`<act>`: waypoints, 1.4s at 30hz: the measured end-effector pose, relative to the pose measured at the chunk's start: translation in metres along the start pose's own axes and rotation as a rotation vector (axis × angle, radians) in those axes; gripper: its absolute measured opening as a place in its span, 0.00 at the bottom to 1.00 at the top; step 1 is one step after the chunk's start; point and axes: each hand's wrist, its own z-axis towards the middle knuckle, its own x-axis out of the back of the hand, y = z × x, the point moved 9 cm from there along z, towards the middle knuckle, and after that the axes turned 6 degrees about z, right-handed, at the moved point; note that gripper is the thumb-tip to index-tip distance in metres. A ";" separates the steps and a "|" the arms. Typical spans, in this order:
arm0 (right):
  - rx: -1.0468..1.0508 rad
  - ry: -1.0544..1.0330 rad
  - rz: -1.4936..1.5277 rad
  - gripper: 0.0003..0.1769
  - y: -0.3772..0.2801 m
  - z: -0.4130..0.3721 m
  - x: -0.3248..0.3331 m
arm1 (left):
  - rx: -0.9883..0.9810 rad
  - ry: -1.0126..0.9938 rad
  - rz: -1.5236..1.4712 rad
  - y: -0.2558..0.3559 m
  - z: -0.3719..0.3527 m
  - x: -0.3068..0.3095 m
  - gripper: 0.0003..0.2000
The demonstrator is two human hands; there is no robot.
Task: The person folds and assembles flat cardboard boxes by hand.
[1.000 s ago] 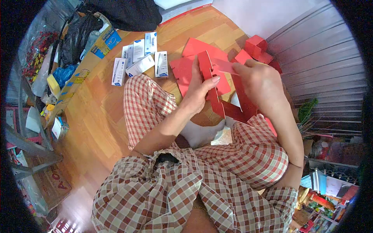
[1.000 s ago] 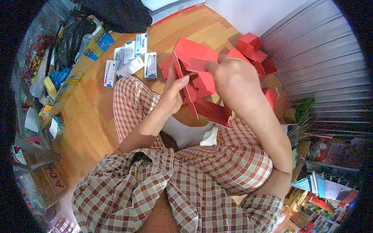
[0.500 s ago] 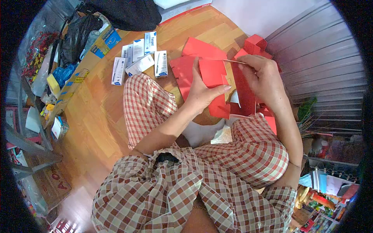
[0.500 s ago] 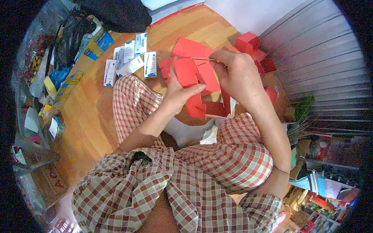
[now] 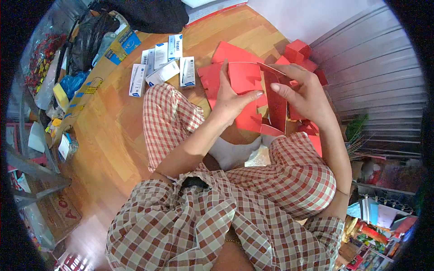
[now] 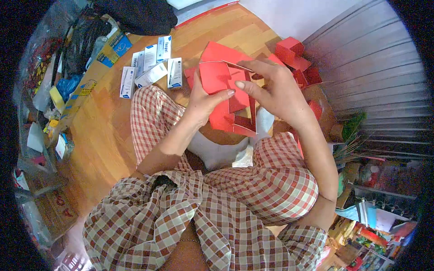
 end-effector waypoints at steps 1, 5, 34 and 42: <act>0.002 -0.004 0.000 0.16 -0.001 0.002 0.000 | 0.009 0.003 -0.019 0.002 0.001 0.001 0.57; 0.154 0.059 -0.157 0.20 -0.016 0.004 0.003 | -0.002 -0.058 -0.043 0.013 -0.001 -0.005 0.58; 0.105 0.013 -0.620 0.09 -0.005 -0.001 -0.012 | 0.219 -0.089 0.176 -0.010 0.009 0.000 0.54; 0.386 0.261 -0.630 0.14 -0.040 -0.007 -0.004 | 0.155 0.005 0.134 -0.016 0.028 0.014 0.45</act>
